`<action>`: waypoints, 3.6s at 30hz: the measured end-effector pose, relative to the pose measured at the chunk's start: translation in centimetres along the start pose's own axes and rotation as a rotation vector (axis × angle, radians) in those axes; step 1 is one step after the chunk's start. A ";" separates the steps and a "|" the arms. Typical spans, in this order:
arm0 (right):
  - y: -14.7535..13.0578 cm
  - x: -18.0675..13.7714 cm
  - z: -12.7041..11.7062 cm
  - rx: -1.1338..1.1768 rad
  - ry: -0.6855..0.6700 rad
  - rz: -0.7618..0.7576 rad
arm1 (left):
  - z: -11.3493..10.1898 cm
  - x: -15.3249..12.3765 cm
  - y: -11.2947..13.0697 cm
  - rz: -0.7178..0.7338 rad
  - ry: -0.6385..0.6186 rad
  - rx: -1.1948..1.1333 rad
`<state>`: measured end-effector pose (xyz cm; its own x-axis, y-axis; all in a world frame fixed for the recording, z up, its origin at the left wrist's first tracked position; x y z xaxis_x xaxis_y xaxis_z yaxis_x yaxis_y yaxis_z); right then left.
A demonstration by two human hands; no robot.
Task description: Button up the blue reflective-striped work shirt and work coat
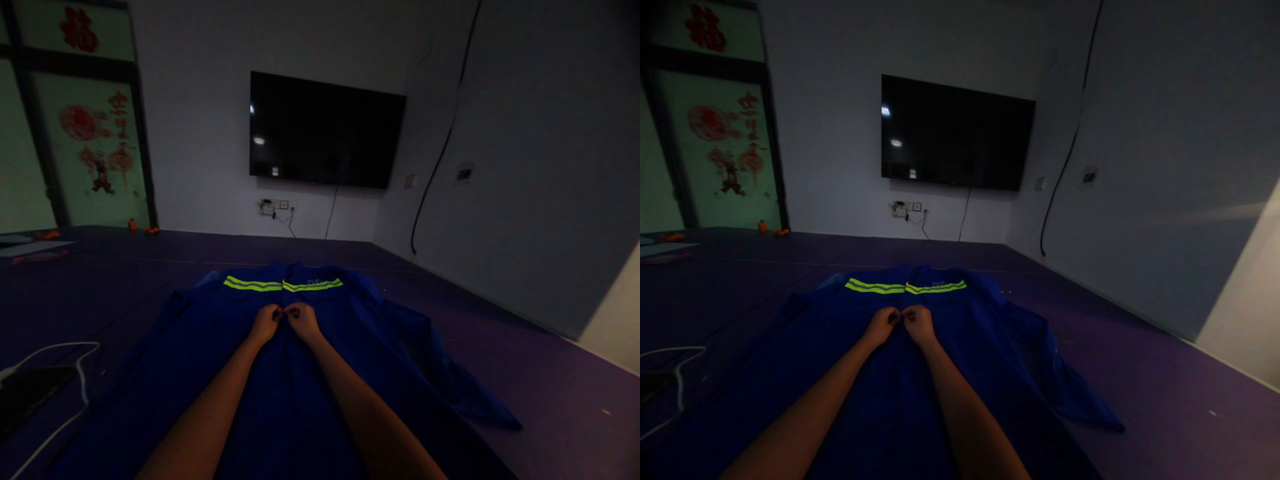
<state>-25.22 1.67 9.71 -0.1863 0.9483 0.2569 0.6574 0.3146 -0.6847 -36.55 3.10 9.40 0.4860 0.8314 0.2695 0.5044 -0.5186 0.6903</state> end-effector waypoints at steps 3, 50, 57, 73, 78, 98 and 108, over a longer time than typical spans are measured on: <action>0.4 -0.2 -0.5 -0.059 0.044 -0.003 | 0.0 0.0 0.0 0.011 0.001 -0.044; 0.6 -0.6 0.0 -0.232 0.004 0.076 | -0.5 0.1 0.1 -0.010 0.097 0.052; 0.5 -0.6 0.0 -0.224 -0.005 0.055 | -0.6 0.1 -0.1 -0.026 0.095 0.043; 0.8 -0.5 0.0 -0.166 -0.015 0.098 | -0.6 0.1 -0.2 -0.044 0.084 0.065; 1.0 -0.4 0.0 -0.137 -0.017 0.095 | -0.6 -0.1 -0.8 -0.083 0.114 0.002; 0.5 -0.7 -0.3 -0.264 -0.008 0.115 | -0.2 0.1 -0.6 -0.019 0.072 -0.003; 1.8 -0.5 0.0 -0.216 0.019 0.219 | -0.3 0.1 -0.4 -0.001 0.058 0.004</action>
<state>-23.98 1.76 8.37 -0.0108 0.9911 0.1328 0.8206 0.0846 -0.5652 -36.88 3.48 9.33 0.4433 0.8419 0.3078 0.5078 -0.5188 0.6877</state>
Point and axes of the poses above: each hand's wrist, its own x-axis towards the middle knuckle, its own z-axis out of the palm, y = z × x, the point moved 7 cm from there along x, towards the middle knuckle, and after that the axes turned 15 degrees about -y, right-handed, at the moved point
